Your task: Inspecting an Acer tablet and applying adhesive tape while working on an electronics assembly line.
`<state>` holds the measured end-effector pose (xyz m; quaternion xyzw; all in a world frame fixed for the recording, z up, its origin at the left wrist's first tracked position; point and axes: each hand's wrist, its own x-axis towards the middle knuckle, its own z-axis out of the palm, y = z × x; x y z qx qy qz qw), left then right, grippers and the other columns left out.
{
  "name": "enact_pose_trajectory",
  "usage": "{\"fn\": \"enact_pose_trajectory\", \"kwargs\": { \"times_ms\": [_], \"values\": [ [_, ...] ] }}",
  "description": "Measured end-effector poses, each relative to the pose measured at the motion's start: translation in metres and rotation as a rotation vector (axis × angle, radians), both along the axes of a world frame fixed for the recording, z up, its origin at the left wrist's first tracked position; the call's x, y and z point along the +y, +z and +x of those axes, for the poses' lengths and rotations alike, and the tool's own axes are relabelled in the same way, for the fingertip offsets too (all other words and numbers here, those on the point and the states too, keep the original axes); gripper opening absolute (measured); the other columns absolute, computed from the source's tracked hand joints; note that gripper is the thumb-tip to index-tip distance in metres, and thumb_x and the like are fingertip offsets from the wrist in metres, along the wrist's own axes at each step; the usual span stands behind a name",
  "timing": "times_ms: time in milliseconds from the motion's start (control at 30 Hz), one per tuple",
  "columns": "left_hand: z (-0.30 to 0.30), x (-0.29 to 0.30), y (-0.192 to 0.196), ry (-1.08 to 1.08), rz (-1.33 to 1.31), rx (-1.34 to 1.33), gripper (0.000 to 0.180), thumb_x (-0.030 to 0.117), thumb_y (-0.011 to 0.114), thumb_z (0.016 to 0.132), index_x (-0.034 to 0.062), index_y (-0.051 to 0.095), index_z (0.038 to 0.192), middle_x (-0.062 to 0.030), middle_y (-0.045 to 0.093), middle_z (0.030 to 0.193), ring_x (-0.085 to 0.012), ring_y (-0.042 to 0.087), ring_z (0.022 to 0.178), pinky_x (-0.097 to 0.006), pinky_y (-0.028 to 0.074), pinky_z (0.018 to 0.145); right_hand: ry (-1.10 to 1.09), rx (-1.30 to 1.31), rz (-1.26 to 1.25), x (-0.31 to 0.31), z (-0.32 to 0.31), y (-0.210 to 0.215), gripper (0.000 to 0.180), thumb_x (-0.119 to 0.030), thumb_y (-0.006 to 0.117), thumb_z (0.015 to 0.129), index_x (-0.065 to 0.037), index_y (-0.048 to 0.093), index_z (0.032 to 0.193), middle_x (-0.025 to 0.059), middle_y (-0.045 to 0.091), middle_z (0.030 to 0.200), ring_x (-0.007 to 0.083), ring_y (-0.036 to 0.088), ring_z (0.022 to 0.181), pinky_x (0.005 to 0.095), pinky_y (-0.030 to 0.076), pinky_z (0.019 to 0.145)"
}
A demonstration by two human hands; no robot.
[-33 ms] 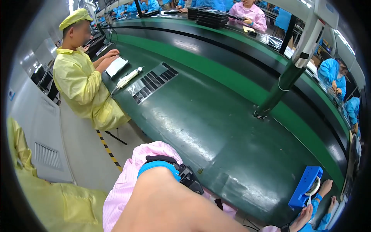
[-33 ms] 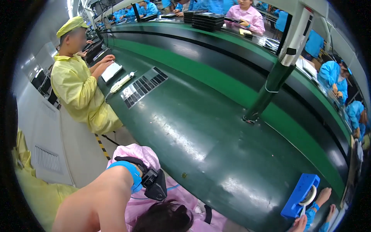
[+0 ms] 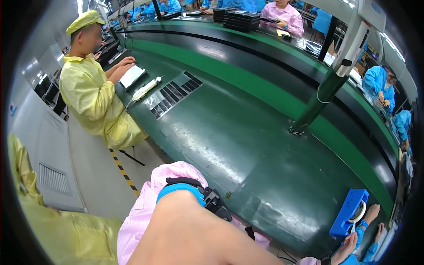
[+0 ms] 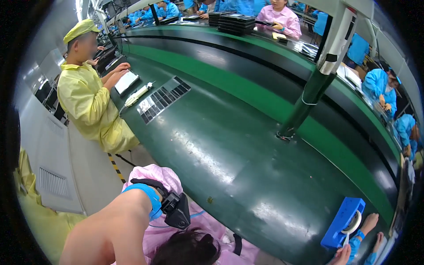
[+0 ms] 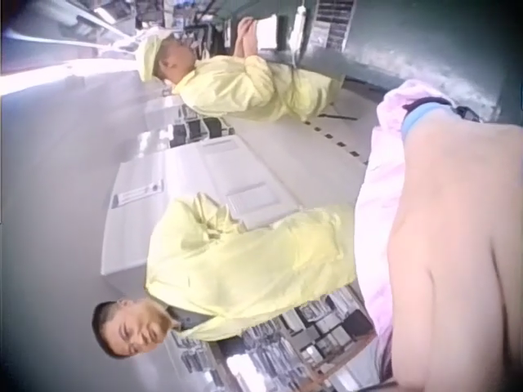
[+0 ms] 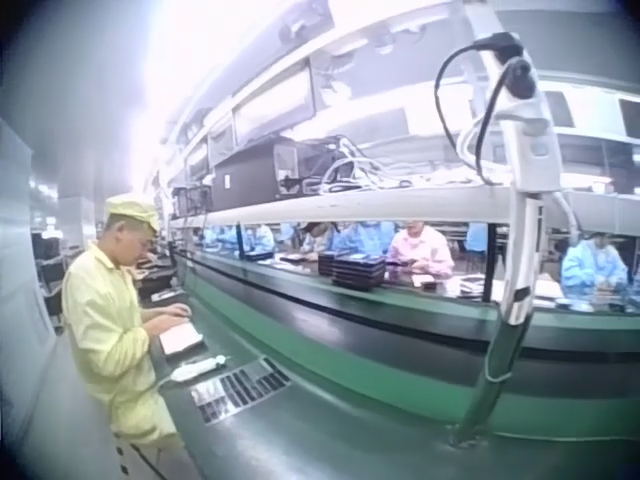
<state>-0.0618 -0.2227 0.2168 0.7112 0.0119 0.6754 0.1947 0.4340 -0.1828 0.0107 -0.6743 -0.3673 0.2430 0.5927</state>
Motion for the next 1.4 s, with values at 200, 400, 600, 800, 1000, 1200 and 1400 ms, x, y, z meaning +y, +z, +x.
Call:
{"fn": "enact_pose_trajectory", "kwargs": {
  "times_ms": [200,400,600,800,1000,1200,1400],
  "values": [
    [0.007,0.043,-0.015,-0.194,0.14,-0.043,0.015,0.007,0.048,0.082,0.0095,0.056,0.07,-0.0017,0.058,0.078,-0.0137,0.054,0.065,-0.028,0.036,0.049,0.056,0.199,0.118,-0.005,0.032,-0.011,0.023,-0.015,0.056,0.089,0.004,0.058,0.102,0.0031,0.054,0.083,0.0078,0.046,0.067,0.0199,0.038,0.061],
    [0.005,0.099,-0.093,-0.529,-0.402,0.13,0.026,0.013,0.046,0.089,0.0008,0.057,0.068,-0.0111,0.058,0.069,-0.0219,0.05,0.061,-0.033,0.04,0.055,-0.003,0.173,0.077,0.009,-0.002,-0.007,0.024,-0.009,0.057,0.084,0.003,0.056,0.105,-0.0001,0.054,0.07,0.0068,0.047,0.06,0.0187,0.035,0.053],
    [0.036,0.114,-0.141,-0.425,-0.984,-0.153,0.028,0.02,0.047,0.088,0.0059,0.044,0.064,-0.0061,0.046,0.064,-0.014,0.04,0.058,-0.028,0.033,0.054,-0.051,0.255,0.107,0.007,-0.012,-0.001,0.027,-0.008,0.058,0.083,0.003,0.052,0.108,0.002,0.053,0.066,0.0078,0.047,0.057,0.0185,0.033,0.053],
    [0.031,0.139,-0.175,-0.676,-1.27,-0.363,0.021,0.013,0.04,0.092,0.0089,0.034,0.072,-0.0015,0.032,0.07,-0.0119,0.03,0.063,-0.026,0.028,0.058,-0.099,0.431,0.344,0.01,-0.021,-0.013,0.028,-0.002,0.059,0.081,0.001,0.047,0.106,0.0017,0.052,0.068,0.009,0.048,0.059,0.0197,0.036,0.054],
    [0.028,0.15,-0.197,-0.74,-1.4,-0.454,0.02,0.012,0.037,0.093,0.0091,0.033,0.074,-0.0019,0.032,0.072,-0.0122,0.031,0.064,-0.027,0.03,0.061,-0.092,0.55,0.519,0.005,-0.025,-0.023,0.031,-0.001,0.06,0.081,0.0,0.043,0.108,0.0014,0.051,0.066,0.0092,0.048,0.058,0.0204,0.037,0.056],
    [0.03,0.155,-0.206,-0.753,-1.474,-0.496,0.016,0.013,0.037,0.094,0.0087,0.035,0.078,-0.0018,0.033,0.074,-0.0124,0.033,0.066,-0.027,0.031,0.062,-0.154,0.386,0.376,-0.004,-0.036,-0.016,0.029,-0.003,0.06,0.082,-0.001,0.043,0.106,0.0015,0.05,0.065,0.009,0.047,0.057,0.0192,0.037,0.056],
    [0.026,0.156,-0.207,-0.76,-1.479,-0.51,0.015,0.013,0.037,0.094,0.0086,0.036,0.08,-0.0018,0.034,0.075,-0.0123,0.034,0.066,-0.027,0.032,0.063,-0.185,0.372,0.361,0.0,-0.047,-0.017,0.023,-0.002,0.059,0.082,-0.002,0.047,0.101,0.0017,0.051,0.063,0.0098,0.049,0.056,0.0195,0.035,0.053]
  ]
}}
